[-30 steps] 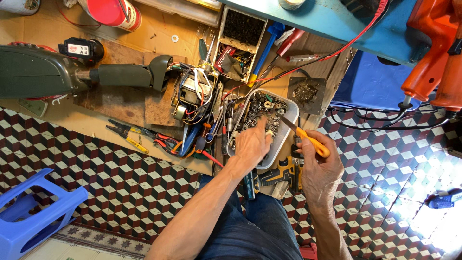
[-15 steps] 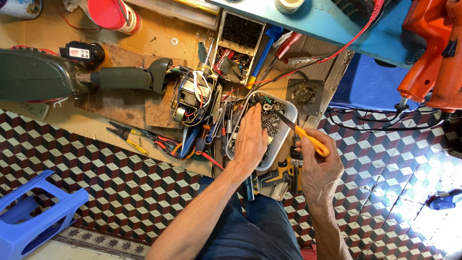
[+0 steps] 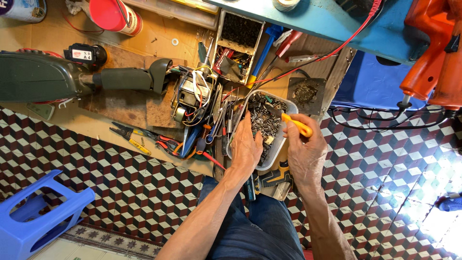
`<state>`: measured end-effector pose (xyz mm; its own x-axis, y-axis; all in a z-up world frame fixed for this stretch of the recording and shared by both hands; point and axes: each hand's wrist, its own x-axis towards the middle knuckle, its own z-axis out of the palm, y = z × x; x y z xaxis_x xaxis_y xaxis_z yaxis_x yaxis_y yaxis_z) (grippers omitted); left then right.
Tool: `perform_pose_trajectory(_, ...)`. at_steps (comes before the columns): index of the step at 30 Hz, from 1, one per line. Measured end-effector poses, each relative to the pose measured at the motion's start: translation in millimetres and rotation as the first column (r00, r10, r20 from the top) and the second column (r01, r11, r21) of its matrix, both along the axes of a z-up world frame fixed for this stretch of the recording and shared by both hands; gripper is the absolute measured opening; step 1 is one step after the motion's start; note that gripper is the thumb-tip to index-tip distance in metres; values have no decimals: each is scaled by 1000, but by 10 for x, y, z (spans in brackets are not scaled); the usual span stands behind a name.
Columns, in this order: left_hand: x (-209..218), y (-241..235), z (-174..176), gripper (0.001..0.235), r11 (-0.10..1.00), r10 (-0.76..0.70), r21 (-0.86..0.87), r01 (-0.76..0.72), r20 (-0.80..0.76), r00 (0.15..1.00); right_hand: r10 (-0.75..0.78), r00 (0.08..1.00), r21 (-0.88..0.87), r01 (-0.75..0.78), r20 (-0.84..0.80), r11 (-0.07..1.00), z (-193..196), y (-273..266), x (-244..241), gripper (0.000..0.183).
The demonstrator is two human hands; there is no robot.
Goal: The person searches through a container of small parts with a screwdriver, selects a component, and uses the screwdriver to tighten a screw on a disassembled green electric trimmer on the workbench.
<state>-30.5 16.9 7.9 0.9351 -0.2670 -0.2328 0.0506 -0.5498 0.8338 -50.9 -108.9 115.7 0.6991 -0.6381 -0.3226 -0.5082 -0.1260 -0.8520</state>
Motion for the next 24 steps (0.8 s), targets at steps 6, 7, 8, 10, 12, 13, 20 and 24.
perform_pose_trajectory(6,1,3,-20,63,998,12,-65,-16,-68,998,42,999,-250,-46,-21,967,59,-96,-62,19)
perform_pose_trajectory(7,8,8,-20,63,994,27,-97,-41,-137,990,41,999,-250,-45,-22,967,79,-110,-79,19)
perform_pose_trajectory(8,17,13,-23,63,998,14,-57,-21,-131,991,39,999,-249,-44,-24,968,102,-120,-96,18)
perform_pose_trajectory(10,34,7,-45,66,1000,-17,23,20,-122,992,17,999,-230,-26,-43,973,126,-126,-110,18)
perform_pose_trajectory(12,46,1,-70,62,999,-6,44,14,-171,985,-25,997,-196,10,-76,981,147,-109,-118,18)
perform_pose_trajectory(13,58,-7,-79,60,998,-1,54,12,-195,981,-23,998,-200,9,-65,980,158,-97,-115,18)
perform_pose_trajectory(20,177,-75,20,57,974,-4,200,104,-444,896,-12,998,-161,3,-57,987,234,-50,-86,16)
perform_pose_trajectory(24,110,-152,177,57,940,-143,165,298,-603,785,-13,1000,-152,15,14,988,243,-28,-68,16)
